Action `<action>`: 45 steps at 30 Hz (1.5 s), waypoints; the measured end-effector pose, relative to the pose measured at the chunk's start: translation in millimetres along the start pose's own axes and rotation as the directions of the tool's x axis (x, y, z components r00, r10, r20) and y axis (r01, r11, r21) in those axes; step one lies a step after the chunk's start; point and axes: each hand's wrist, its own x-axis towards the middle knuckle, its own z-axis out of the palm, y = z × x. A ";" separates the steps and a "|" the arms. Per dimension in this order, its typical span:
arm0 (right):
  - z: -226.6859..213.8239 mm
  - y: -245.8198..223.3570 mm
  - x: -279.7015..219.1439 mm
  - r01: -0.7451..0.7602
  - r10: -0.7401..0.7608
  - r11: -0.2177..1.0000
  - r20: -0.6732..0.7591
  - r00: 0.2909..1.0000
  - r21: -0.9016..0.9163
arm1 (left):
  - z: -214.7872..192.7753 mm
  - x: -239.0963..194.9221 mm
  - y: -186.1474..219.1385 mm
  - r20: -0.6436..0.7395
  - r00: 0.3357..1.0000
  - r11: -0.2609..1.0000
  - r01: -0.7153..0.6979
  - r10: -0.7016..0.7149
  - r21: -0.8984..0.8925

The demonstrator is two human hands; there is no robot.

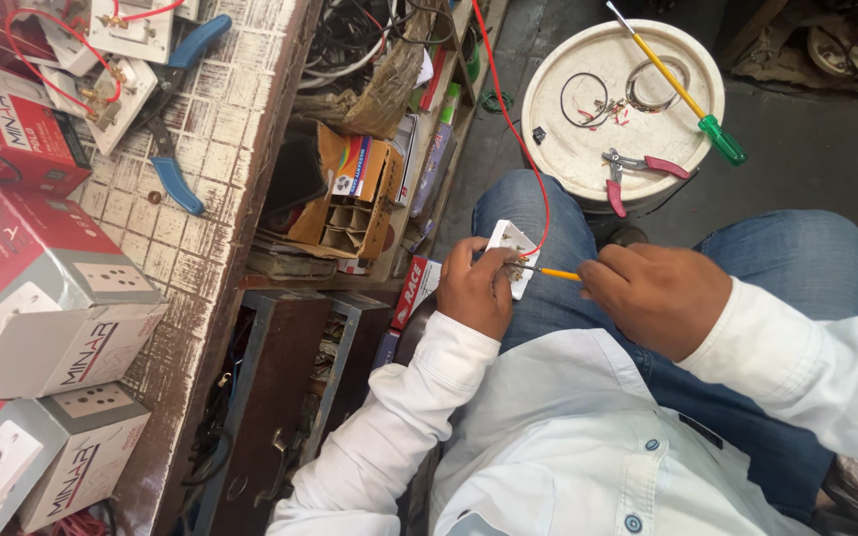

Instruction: The person strips the ends of red wires and connects them to the terminals of a white electrical switch plate. They use a screwdriver to tighten the terminal screws and pliers to strip the wire insulation, repeating the process for multiple wires.

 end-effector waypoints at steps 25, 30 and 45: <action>167.6 151.6 -49.9 -0.492 0.728 -0.167 0.444 0.523 0.854 | 2.7 -37.2 -0.2 0.111 0.926 0.920 0.374 -0.362 -0.114; 268.3 192.8 -52.9 -0.773 0.853 0.479 -0.014 0.521 0.415 | -2.9 -47.0 6.7 0.233 0.925 0.954 0.292 -0.299 0.068; 244.6 234.4 -23.2 -0.601 0.737 0.668 -0.274 0.618 0.439 | -22.9 -3.1 -13.5 0.436 0.819 0.865 0.138 -0.374 0.482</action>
